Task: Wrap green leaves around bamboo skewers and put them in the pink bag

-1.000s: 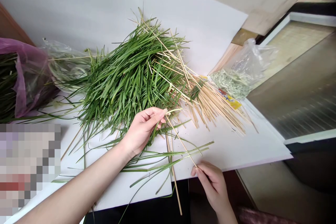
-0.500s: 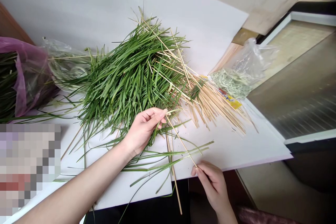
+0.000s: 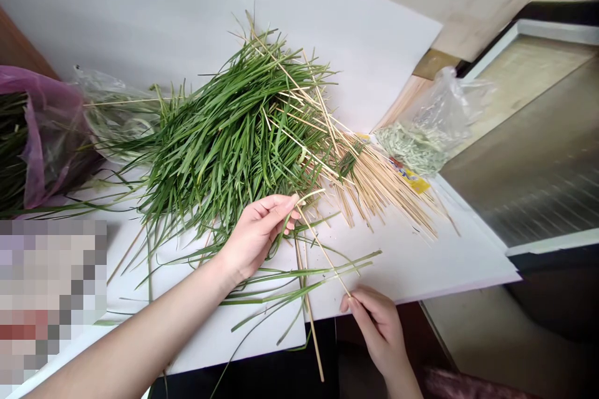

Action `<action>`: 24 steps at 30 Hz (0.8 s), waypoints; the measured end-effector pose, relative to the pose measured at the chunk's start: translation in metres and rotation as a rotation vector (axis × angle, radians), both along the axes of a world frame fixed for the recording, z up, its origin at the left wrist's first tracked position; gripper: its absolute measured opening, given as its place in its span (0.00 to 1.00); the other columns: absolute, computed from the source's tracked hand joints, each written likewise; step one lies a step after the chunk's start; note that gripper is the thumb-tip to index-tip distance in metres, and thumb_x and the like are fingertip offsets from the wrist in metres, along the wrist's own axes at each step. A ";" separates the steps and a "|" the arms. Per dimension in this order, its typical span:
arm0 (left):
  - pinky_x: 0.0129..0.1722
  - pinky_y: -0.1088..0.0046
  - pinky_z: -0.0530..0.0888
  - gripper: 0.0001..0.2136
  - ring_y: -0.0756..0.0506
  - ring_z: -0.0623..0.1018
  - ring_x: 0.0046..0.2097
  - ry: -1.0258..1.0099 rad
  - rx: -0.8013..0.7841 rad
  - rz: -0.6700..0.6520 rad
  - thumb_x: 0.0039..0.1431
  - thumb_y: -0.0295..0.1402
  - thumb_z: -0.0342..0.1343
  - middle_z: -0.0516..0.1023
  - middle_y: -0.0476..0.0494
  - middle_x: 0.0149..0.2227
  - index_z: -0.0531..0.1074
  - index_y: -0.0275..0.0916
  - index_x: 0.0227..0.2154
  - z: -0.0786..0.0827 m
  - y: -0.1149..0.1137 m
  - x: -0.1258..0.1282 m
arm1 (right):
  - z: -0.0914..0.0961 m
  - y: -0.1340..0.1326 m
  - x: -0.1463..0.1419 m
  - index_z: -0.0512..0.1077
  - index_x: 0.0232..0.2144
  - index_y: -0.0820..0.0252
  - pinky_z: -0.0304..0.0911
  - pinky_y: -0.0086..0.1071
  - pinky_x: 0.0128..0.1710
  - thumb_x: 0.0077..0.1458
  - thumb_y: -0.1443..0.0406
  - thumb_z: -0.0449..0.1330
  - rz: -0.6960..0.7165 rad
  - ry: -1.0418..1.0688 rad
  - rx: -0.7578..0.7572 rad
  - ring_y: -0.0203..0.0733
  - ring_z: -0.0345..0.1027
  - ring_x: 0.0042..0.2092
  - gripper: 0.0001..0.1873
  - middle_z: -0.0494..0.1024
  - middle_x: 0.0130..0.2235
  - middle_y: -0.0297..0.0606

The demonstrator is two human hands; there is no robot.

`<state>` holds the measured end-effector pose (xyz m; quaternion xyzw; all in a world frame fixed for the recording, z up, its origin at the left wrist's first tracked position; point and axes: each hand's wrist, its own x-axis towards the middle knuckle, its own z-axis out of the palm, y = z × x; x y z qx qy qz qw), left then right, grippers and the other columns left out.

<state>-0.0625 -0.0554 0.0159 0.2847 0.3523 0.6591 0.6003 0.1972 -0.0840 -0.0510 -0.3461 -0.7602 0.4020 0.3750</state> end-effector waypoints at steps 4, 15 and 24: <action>0.29 0.82 0.70 0.10 0.55 0.73 0.28 -0.036 0.005 0.008 0.50 0.35 0.71 0.77 0.48 0.27 0.81 0.33 0.31 -0.001 0.000 -0.001 | 0.000 0.000 0.000 0.71 0.28 0.56 0.53 0.32 0.29 0.70 0.66 0.52 0.003 0.005 0.004 0.42 0.62 0.27 0.17 0.68 0.25 0.32; 0.29 0.83 0.71 0.10 0.55 0.74 0.28 -0.070 0.002 0.016 0.49 0.34 0.72 0.78 0.47 0.27 0.81 0.33 0.32 -0.002 0.002 -0.002 | 0.000 0.000 0.001 0.71 0.28 0.56 0.54 0.32 0.29 0.70 0.66 0.52 0.007 -0.002 0.014 0.42 0.62 0.27 0.16 0.68 0.25 0.31; 0.30 0.83 0.71 0.10 0.55 0.74 0.28 -0.041 0.013 0.023 0.49 0.34 0.72 0.79 0.47 0.27 0.82 0.33 0.31 -0.002 0.002 -0.002 | 0.000 -0.001 0.001 0.71 0.28 0.57 0.54 0.31 0.29 0.70 0.66 0.52 0.006 -0.006 0.011 0.41 0.62 0.27 0.16 0.68 0.25 0.31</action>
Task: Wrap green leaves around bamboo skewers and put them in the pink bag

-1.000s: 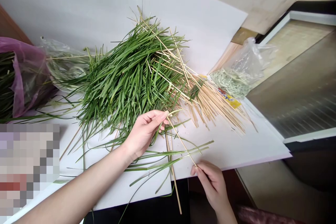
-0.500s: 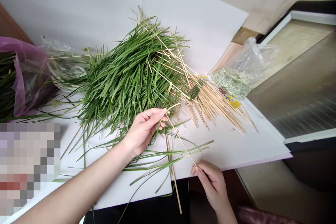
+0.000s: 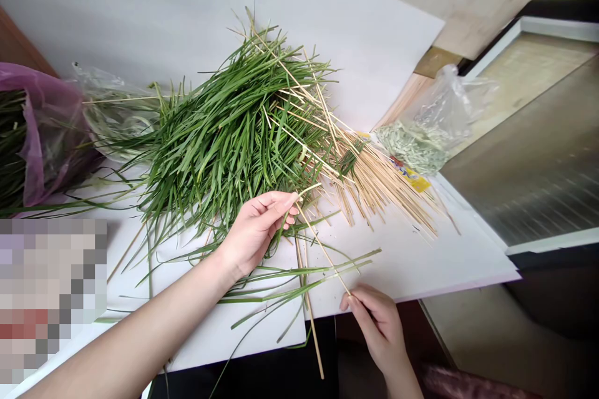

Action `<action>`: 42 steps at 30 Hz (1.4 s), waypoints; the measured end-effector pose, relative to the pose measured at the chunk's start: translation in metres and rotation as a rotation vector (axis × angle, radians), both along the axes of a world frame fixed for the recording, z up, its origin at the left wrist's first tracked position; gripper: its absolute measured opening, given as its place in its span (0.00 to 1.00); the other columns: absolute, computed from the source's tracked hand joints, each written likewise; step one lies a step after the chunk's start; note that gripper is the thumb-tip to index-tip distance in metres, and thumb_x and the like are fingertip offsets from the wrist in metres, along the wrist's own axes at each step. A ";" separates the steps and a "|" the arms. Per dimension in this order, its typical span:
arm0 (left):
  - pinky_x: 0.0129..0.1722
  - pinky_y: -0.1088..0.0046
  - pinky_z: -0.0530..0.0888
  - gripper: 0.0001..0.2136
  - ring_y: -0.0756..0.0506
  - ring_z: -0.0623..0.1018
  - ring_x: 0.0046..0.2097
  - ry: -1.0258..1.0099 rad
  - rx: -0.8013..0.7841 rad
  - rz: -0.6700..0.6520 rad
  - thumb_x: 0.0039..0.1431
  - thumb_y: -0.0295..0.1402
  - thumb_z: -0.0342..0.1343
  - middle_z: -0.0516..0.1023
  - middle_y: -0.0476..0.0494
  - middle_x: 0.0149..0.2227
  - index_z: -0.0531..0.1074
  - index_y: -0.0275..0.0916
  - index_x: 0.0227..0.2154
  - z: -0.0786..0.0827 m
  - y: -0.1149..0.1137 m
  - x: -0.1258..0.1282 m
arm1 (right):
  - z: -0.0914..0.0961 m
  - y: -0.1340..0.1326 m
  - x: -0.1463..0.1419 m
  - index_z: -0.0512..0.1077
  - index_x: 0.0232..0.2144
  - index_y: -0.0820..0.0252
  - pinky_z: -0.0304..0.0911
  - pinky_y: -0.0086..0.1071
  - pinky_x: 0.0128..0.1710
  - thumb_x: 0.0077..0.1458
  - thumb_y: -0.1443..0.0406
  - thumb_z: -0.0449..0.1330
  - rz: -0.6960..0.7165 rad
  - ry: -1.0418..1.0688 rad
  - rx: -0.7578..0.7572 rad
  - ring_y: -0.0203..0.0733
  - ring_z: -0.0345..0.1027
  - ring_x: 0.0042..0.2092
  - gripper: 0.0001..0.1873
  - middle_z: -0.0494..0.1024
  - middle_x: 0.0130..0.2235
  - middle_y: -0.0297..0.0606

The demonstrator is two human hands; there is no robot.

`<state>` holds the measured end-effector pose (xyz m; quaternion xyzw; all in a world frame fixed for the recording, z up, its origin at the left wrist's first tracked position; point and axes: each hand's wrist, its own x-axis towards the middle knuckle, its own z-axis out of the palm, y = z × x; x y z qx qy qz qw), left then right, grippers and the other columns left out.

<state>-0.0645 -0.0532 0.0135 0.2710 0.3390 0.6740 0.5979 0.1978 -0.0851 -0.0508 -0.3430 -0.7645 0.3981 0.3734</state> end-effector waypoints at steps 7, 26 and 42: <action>0.31 0.83 0.71 0.08 0.55 0.74 0.28 0.032 0.005 0.000 0.51 0.34 0.71 0.78 0.48 0.28 0.82 0.34 0.30 -0.002 0.001 -0.001 | 0.001 0.001 -0.001 0.70 0.28 0.57 0.54 0.31 0.28 0.70 0.67 0.52 0.005 -0.001 0.012 0.41 0.62 0.27 0.16 0.68 0.25 0.31; 0.30 0.79 0.69 0.08 0.53 0.73 0.29 0.253 0.027 -0.114 0.53 0.35 0.69 0.78 0.47 0.27 0.81 0.35 0.29 -0.003 -0.002 0.001 | 0.001 0.000 -0.001 0.71 0.27 0.57 0.55 0.33 0.28 0.70 0.66 0.52 -0.013 -0.019 0.025 0.43 0.63 0.26 0.17 0.68 0.24 0.33; 0.35 0.73 0.72 0.09 0.45 0.77 0.38 0.946 0.354 -0.543 0.58 0.31 0.62 0.81 0.42 0.39 0.80 0.37 0.41 0.000 -0.012 0.003 | 0.000 0.001 -0.002 0.69 0.27 0.57 0.54 0.32 0.27 0.70 0.66 0.52 -0.020 -0.013 0.044 0.42 0.62 0.26 0.17 0.67 0.24 0.32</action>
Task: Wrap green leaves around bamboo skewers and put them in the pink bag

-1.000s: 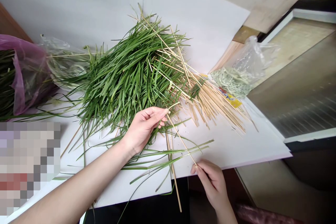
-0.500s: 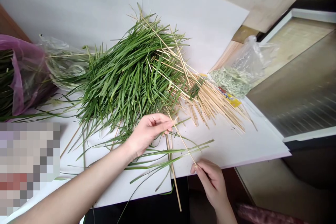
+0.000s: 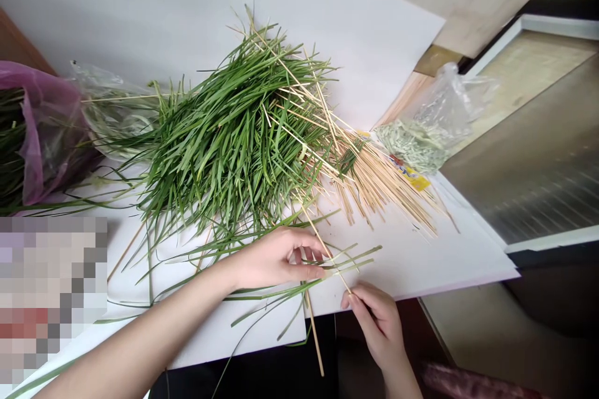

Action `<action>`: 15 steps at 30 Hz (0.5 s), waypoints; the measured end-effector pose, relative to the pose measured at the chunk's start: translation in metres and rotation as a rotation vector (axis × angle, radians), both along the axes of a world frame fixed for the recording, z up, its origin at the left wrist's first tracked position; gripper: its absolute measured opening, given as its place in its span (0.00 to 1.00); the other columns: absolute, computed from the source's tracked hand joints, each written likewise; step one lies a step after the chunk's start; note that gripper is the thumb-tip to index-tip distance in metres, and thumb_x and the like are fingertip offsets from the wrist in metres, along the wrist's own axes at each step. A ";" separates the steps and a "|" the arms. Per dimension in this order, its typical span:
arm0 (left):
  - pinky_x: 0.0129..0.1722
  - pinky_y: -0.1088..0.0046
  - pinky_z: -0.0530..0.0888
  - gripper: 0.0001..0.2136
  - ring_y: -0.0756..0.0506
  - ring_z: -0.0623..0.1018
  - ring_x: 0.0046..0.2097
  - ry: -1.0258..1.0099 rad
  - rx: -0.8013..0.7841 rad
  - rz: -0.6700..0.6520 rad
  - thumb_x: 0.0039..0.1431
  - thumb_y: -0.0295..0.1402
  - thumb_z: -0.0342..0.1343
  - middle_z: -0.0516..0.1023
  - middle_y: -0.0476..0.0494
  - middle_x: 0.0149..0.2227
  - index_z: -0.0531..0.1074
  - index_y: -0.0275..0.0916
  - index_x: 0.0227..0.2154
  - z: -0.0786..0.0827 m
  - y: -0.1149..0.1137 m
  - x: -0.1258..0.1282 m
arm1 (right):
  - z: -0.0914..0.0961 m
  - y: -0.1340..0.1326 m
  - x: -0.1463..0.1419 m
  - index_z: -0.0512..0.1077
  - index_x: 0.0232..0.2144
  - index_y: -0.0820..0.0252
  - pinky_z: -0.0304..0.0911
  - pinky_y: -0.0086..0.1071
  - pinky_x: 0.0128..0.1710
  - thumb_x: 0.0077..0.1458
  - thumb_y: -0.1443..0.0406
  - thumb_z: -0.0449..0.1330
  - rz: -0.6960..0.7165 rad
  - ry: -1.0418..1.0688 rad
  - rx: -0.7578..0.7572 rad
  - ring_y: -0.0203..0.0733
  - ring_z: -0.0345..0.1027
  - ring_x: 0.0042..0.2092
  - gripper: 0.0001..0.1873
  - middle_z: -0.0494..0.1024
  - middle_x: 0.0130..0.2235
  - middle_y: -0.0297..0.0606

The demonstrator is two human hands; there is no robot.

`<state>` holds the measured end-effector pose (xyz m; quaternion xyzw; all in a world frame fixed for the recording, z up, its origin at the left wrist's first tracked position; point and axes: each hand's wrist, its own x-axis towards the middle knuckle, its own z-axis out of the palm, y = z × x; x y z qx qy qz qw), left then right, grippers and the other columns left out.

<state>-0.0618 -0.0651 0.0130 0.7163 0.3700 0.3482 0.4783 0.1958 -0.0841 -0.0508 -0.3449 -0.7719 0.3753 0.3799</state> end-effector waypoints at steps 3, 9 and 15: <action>0.35 0.74 0.72 0.16 0.46 0.77 0.39 0.107 0.096 -0.035 0.55 0.19 0.55 0.80 0.43 0.41 0.78 0.37 0.44 0.007 0.002 -0.007 | 0.000 0.000 0.001 0.69 0.27 0.57 0.55 0.33 0.28 0.71 0.64 0.52 -0.009 0.012 -0.026 0.43 0.62 0.26 0.18 0.67 0.24 0.33; 0.54 0.59 0.71 0.15 0.39 0.73 0.50 0.439 0.446 0.263 0.62 0.22 0.50 0.77 0.36 0.47 0.75 0.36 0.49 -0.010 0.006 0.000 | 0.002 0.000 0.001 0.70 0.27 0.57 0.55 0.33 0.28 0.71 0.63 0.52 -0.007 0.023 -0.032 0.43 0.62 0.26 0.18 0.67 0.24 0.33; 0.53 0.57 0.71 0.13 0.38 0.73 0.47 0.697 0.482 0.267 0.67 0.31 0.52 0.78 0.37 0.43 0.74 0.36 0.51 -0.023 0.009 0.002 | 0.002 0.000 0.000 0.69 0.26 0.57 0.54 0.33 0.28 0.71 0.64 0.52 -0.006 0.021 -0.030 0.43 0.62 0.26 0.18 0.67 0.25 0.33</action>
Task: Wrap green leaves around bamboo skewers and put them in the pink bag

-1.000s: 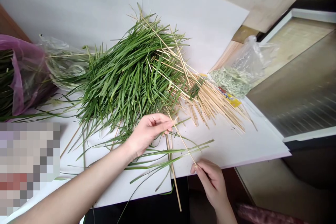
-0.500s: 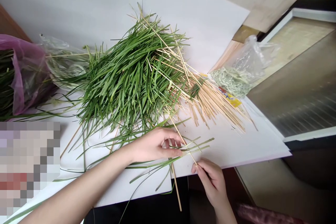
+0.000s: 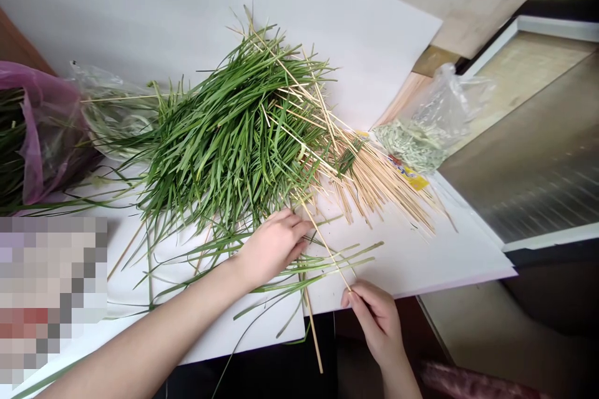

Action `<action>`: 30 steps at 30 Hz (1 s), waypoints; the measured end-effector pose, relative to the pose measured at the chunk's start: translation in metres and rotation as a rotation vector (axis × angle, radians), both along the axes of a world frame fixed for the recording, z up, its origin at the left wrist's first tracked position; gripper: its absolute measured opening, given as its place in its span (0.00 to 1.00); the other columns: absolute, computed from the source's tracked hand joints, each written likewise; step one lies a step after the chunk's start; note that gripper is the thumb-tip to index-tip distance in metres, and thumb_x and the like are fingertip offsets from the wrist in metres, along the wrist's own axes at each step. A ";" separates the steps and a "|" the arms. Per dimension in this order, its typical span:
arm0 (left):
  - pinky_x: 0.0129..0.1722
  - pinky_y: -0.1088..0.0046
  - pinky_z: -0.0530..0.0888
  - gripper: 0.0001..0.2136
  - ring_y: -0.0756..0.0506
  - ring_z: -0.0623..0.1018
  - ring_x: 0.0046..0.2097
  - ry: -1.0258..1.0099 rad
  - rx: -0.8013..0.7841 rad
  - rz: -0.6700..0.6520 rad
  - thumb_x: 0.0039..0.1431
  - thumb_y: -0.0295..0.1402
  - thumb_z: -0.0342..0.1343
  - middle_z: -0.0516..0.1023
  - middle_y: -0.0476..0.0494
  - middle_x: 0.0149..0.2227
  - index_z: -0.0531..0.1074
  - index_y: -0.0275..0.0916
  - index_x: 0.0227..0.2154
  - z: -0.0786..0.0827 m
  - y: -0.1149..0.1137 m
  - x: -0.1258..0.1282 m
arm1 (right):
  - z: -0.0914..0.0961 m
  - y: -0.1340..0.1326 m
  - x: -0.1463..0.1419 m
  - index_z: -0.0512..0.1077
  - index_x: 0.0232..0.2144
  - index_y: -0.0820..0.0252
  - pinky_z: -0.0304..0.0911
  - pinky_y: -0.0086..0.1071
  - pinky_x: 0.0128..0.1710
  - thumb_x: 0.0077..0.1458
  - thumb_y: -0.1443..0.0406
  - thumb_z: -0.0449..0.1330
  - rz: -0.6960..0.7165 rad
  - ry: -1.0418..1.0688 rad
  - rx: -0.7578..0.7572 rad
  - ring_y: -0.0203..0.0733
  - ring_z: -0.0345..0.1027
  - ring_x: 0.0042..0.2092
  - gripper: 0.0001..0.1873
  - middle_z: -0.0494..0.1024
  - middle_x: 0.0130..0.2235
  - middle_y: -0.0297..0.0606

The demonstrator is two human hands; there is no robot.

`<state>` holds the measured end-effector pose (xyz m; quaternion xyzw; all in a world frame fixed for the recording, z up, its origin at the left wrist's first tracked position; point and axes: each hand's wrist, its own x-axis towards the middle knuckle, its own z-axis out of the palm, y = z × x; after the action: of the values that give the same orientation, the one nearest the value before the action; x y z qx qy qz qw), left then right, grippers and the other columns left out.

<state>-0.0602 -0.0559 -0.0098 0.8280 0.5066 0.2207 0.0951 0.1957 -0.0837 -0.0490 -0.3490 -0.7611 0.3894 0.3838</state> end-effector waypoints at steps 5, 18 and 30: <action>0.52 0.57 0.71 0.15 0.36 0.73 0.47 0.052 0.013 0.049 0.66 0.34 0.55 0.77 0.36 0.43 0.74 0.34 0.51 -0.001 -0.001 0.001 | 0.000 0.000 0.000 0.69 0.26 0.57 0.54 0.33 0.28 0.71 0.64 0.52 0.003 -0.002 0.005 0.42 0.61 0.26 0.18 0.67 0.25 0.33; 0.45 0.62 0.68 0.04 0.39 0.72 0.43 0.026 -0.022 0.017 0.62 0.31 0.59 0.77 0.41 0.37 0.75 0.38 0.39 0.004 -0.001 -0.001 | 0.000 -0.001 0.000 0.69 0.25 0.57 0.57 0.33 0.27 0.71 0.62 0.52 -0.017 -0.017 0.011 0.43 0.64 0.26 0.20 0.68 0.24 0.34; 0.47 0.60 0.68 0.06 0.38 0.73 0.44 -0.074 -0.030 0.057 0.58 0.26 0.54 0.76 0.41 0.39 0.71 0.38 0.39 0.011 -0.006 0.000 | -0.002 -0.001 0.001 0.69 0.27 0.57 0.55 0.32 0.29 0.71 0.65 0.52 0.010 0.024 -0.022 0.42 0.62 0.28 0.17 0.68 0.25 0.32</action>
<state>-0.0597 -0.0618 0.0009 0.8028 0.5296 0.2461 0.1200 0.1966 -0.0849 -0.0513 -0.3450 -0.7537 0.4038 0.3870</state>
